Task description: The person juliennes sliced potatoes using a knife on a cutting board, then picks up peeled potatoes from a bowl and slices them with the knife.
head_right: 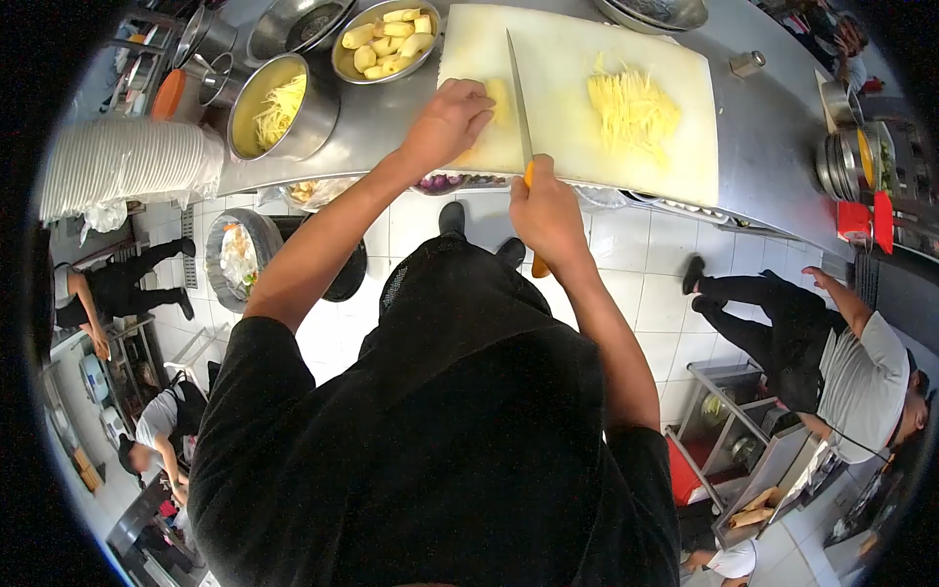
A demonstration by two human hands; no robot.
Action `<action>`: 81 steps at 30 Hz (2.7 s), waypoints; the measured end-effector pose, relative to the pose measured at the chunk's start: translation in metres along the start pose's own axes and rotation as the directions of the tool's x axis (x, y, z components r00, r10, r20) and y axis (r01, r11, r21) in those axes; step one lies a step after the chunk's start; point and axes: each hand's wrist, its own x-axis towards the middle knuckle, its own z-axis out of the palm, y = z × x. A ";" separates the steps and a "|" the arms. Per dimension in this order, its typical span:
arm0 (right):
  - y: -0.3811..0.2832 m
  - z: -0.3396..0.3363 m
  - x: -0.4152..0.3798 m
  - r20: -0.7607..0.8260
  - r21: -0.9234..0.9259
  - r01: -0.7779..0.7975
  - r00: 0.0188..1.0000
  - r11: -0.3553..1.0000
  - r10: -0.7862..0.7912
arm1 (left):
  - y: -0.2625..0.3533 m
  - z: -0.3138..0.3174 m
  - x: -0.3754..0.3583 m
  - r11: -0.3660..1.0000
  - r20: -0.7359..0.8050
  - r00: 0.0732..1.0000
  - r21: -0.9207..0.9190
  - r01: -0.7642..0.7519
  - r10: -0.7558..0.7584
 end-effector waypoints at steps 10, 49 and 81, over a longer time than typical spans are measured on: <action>-0.006 -0.011 -0.003 0.015 0.061 0.000 1.000 0.998 -0.001 | -0.011 0.001 0.007 0.994 0.027 0.994 -0.011 -0.105 0.106; -0.029 0.019 0.048 -0.109 -0.197 0.033 0.993 0.980 -0.055 | -0.027 0.015 0.014 0.975 -0.060 0.989 -0.164 -0.146 0.138; -0.034 0.015 0.062 -0.059 -0.198 -0.043 0.998 0.979 0.032 | -0.030 0.018 0.014 0.974 -0.043 0.997 -0.215 -0.074 0.066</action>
